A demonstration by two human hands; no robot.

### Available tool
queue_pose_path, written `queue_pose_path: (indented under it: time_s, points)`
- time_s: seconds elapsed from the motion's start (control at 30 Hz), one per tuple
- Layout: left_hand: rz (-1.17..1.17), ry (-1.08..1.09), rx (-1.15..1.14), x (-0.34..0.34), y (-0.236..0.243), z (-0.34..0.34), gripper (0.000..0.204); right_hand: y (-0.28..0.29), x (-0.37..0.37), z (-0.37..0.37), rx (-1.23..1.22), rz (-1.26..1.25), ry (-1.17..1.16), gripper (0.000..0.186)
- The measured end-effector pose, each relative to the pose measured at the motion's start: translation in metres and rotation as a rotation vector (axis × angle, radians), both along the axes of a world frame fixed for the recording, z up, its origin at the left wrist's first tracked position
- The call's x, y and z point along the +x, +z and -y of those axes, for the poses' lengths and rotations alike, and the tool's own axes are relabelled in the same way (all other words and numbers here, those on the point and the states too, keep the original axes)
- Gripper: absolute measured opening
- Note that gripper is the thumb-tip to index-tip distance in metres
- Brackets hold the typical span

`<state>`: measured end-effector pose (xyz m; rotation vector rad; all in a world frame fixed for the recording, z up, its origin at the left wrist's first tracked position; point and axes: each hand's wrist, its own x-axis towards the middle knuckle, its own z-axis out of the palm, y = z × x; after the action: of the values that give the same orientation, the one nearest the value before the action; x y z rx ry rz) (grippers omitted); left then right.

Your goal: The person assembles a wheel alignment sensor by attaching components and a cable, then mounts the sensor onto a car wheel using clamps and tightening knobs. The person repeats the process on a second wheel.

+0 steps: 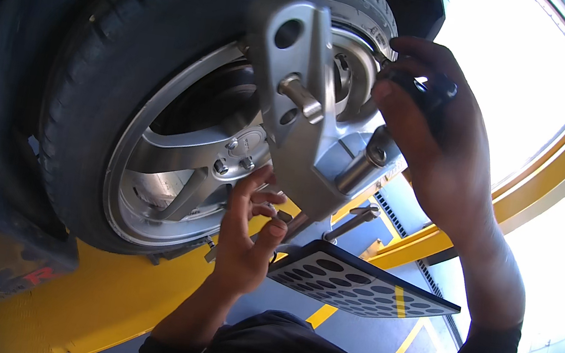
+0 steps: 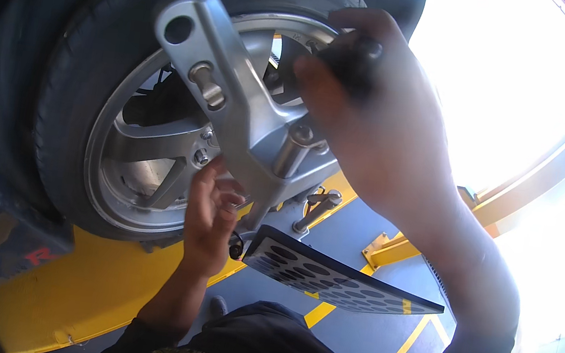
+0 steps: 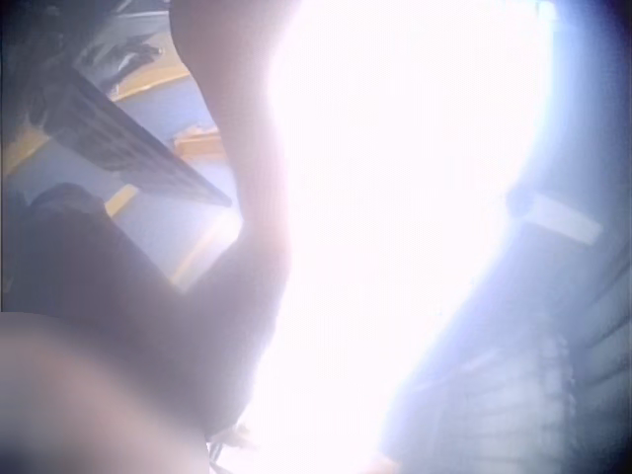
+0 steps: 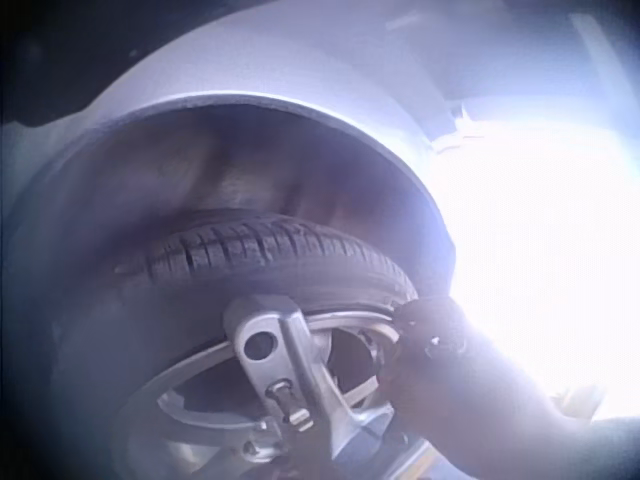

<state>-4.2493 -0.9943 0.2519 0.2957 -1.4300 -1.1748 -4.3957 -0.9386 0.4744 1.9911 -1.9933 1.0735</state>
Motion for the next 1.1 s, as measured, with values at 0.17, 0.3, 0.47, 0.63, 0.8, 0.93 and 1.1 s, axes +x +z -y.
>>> queue_pose_path:
  time_s: [0.17, 0.3, 0.47, 0.63, 0.8, 0.93, 1.1]
  points:
    - [-0.130, 0.156, -0.129, -0.007, 0.051, -0.002, 0.103, 0.020, -0.038, -0.001, 0.182, -0.248, 0.279, 0.060]
    - [0.072, 0.286, -0.155, -0.014, 0.081, -0.009, 0.099, 0.054, -0.069, 0.004, 0.273, -0.548, 0.421, 0.075]
    - [0.045, 0.362, -0.097, -0.020, 0.093, -0.027, 0.098, 0.083, -0.088, -0.004, 0.398, -0.363, 0.620, 0.089]
    - [0.184, 0.495, -0.082, -0.034, 0.111, -0.030, 0.107, 0.044, -0.087, 0.019, 0.081, -0.410, 0.738, 0.090]
    - [0.290, 0.627, -0.037, -0.050, 0.126, -0.020, 0.102, 0.028, -0.087, 0.050, 0.123, -0.385, 0.690, 0.100]
    - [0.410, 0.754, -0.084, -0.043, 0.123, -0.018, 0.089, 0.025, -0.091, 0.057, 0.022, -0.325, 0.869, 0.095]
    - [0.470, 0.713, -0.157, -0.026, 0.118, -0.008, 0.071, 0.015, -0.089, 0.062, 0.050, -0.259, 0.848, 0.071]
